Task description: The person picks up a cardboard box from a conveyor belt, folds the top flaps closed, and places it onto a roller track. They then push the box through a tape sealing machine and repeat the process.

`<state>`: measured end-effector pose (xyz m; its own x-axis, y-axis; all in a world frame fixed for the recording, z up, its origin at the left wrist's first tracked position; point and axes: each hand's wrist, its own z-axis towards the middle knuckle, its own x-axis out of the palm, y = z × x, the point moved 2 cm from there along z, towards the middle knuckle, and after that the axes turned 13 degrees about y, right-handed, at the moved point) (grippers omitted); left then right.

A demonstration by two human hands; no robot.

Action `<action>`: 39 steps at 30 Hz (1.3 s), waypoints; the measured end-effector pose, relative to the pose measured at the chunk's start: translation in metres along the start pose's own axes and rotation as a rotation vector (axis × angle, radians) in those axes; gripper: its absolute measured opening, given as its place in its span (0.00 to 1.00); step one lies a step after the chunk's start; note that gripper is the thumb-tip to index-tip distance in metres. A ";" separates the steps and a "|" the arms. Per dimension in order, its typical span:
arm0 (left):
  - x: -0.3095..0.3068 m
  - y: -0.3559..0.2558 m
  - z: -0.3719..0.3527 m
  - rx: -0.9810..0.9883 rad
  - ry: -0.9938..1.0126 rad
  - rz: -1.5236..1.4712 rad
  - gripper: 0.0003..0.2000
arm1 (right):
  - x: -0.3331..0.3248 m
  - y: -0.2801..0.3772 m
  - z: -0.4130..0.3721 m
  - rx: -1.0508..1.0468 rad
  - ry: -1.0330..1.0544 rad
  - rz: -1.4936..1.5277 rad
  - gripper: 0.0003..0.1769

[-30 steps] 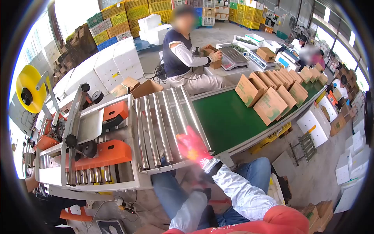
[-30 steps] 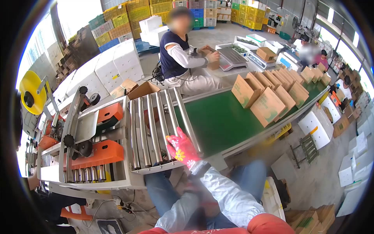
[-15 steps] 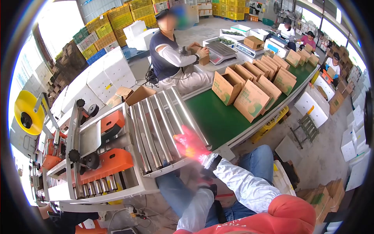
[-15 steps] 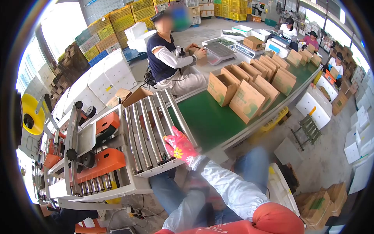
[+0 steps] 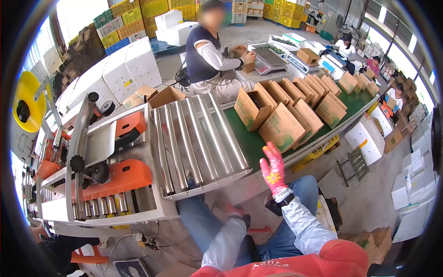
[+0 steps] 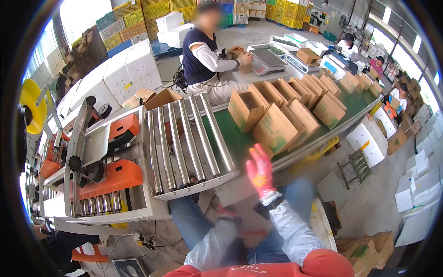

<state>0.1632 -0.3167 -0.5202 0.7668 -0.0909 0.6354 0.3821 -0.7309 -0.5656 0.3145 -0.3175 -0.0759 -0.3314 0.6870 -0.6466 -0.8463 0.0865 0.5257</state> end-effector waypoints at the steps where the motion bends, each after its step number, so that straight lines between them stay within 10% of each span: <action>1: -0.001 0.004 0.003 -0.093 0.020 -0.553 0.24 | -0.009 -0.034 -0.008 0.071 -0.058 -0.031 0.27; 5: -0.005 -0.010 -0.003 -0.301 0.130 -0.638 0.21 | -0.054 -0.120 -0.005 0.448 -0.296 0.118 0.37; 9: 0.001 -0.015 -0.008 -0.218 0.066 -0.444 0.18 | -0.054 -0.134 0.025 0.390 0.118 0.008 0.40; 12: 0.000 -0.021 -0.020 -0.217 0.035 -0.172 0.16 | -0.016 -0.149 0.023 0.334 0.031 0.043 0.38; 14: -0.003 -0.026 -0.035 -0.220 0.020 0.215 0.14 | 0.011 -0.141 0.027 0.356 0.119 0.157 0.35; 18: 0.048 -0.056 -0.080 -0.135 0.279 1.792 0.12 | 0.042 -0.139 0.037 0.197 0.210 -0.771 0.28; 20: 0.083 -0.049 -0.075 -0.038 0.613 1.759 0.09 | 0.062 -0.206 0.043 0.320 0.710 -0.686 0.41; 21: 0.102 -0.050 -0.088 -0.057 0.742 1.123 0.08 | 0.029 -0.131 0.053 0.325 0.707 -0.576 0.34; 23: 0.145 -0.047 -0.107 -0.371 0.872 -0.390 0.09 | 0.049 -0.180 0.047 0.157 0.977 -0.815 0.34; 27: 0.205 -0.090 -0.151 -0.454 0.362 -0.438 0.09 | -0.007 -0.087 0.031 0.295 0.768 -0.350 0.28; 29: 0.221 -0.052 -0.124 -0.083 1.442 -1.298 0.10 | -0.016 -0.070 0.026 0.192 0.752 -0.300 0.27; 34: 0.226 -0.088 -0.108 -0.255 0.864 -0.495 0.12 | -0.016 -0.073 0.021 0.243 0.360 -0.206 0.24; 39: 0.227 -0.136 -0.133 -0.094 0.839 -0.165 0.11 | -0.022 -0.099 0.006 0.215 0.365 -0.137 0.26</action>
<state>0.2168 -0.3278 -0.2292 0.0559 -0.4215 0.9051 0.3828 -0.8282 -0.4094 0.4081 -0.3365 -0.1104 -0.3806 0.3622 -0.8509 -0.7994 0.3338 0.4996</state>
